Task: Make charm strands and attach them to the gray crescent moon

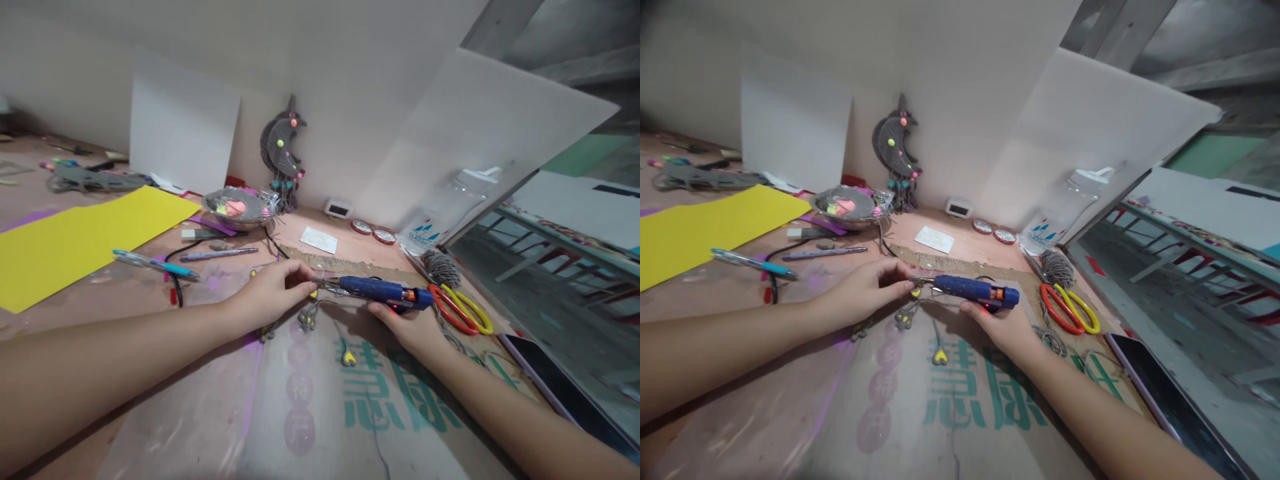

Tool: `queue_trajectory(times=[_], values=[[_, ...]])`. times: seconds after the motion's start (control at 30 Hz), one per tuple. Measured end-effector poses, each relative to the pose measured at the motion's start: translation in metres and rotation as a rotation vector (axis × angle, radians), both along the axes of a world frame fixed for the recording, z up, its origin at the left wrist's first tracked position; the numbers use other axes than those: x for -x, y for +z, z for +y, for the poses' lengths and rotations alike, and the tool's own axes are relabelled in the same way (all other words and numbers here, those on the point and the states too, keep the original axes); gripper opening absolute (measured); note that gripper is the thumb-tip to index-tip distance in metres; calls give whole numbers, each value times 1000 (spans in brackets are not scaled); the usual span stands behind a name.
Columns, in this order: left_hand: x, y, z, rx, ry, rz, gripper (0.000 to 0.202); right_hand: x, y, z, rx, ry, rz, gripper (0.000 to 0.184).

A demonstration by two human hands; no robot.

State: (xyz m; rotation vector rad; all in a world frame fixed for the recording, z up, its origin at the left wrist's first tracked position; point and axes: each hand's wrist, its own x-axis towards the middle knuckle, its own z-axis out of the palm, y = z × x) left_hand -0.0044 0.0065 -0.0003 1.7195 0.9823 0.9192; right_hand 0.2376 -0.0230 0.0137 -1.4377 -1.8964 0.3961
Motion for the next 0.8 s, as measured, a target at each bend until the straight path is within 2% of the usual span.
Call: queue_trajectory(times=[0.67,0.8], values=[[0,-1,1,-13,19,-4,11,4,5,-2,82,-45,71,18],[1,-4,2,-7,14,-18,13,1,4,-1,99,-39,69,26]])
